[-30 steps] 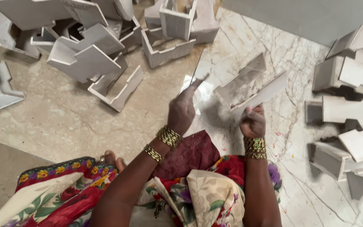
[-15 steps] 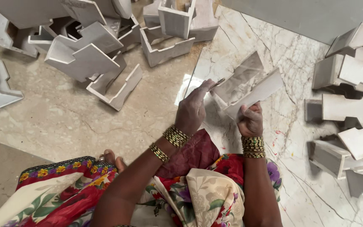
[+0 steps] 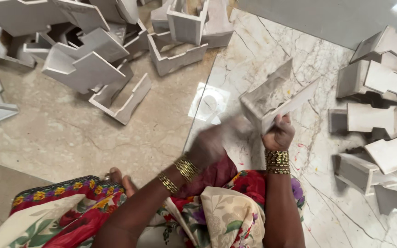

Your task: The person sits on the floor among piles of white plaster pieces and sands their edges and surfaces using a small abrasive block held by hand. They pick up one piece at a time, rub the block along its faces and edges, then set the finished piece aside and reach for the next one.

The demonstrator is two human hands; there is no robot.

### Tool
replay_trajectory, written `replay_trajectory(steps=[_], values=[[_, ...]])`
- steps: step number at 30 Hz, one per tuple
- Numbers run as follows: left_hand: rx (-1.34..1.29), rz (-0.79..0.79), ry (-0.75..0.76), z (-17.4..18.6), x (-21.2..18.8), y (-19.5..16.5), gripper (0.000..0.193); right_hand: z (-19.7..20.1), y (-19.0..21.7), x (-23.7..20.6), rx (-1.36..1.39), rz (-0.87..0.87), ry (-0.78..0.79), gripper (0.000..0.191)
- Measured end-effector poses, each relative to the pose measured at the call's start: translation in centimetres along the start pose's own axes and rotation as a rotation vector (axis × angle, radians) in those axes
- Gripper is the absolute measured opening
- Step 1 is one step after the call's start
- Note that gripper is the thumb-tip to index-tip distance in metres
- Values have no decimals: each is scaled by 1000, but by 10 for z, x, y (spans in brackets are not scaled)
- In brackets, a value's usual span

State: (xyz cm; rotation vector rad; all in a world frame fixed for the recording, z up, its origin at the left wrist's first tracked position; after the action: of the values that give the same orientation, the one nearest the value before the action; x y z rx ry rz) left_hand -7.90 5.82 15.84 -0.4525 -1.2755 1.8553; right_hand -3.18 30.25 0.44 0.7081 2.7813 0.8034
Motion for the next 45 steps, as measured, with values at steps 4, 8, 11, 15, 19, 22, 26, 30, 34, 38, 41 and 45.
replay_trajectory(steps=[4, 8, 11, 15, 19, 22, 26, 30, 34, 38, 41, 45], values=[[255, -69, -305, 38, 0, 2, 43, -19, -15, -3, 31, -114, 149, 38], [446, -242, -281, 6, 2, -17, 51, -20, -21, -3, -25, -115, 117, 40], [348, -284, -254, -17, -7, -30, 55, -9, -22, -3, -73, -124, 16, 42], [142, -318, -179, -14, 4, -32, 60, -7, -22, -4, -51, -157, 18, 39], [343, -282, -295, 45, 34, -17, 60, -19, -25, -6, 1, -172, 119, 37], [460, -291, -340, 71, 50, -10, 58, -42, -39, -14, -28, -264, 308, 38], [543, -399, -232, 51, 66, -10, 46, -49, -50, -20, -86, -306, 314, 36], [703, -378, -66, 16, 50, -7, 42, -40, -35, -14, -102, -217, 205, 44], [397, -37, -66, 34, 30, 16, 37, -37, -31, -11, -145, -251, 227, 41], [122, 112, -321, 71, 35, 19, 33, -28, -58, -19, -195, -404, 264, 33], [105, -215, -332, 65, 54, -22, 48, -17, -75, -23, -248, -408, 262, 32], [574, -456, -217, 10, 47, -57, 61, -10, -69, -19, -149, -283, 225, 20]])
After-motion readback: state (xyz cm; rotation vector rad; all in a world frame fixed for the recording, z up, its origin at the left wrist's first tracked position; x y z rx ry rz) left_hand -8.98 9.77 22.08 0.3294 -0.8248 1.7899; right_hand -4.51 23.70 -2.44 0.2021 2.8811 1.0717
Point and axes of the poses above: each hand's wrist, its own x-axis towards the middle knuckle, its own z-axis out of the back of the hand, y = z × x, the point moved 10 cm from there along x, towards the middle knuckle, and after that the axes turned 5 degrees about y, right-handed, at the moved point
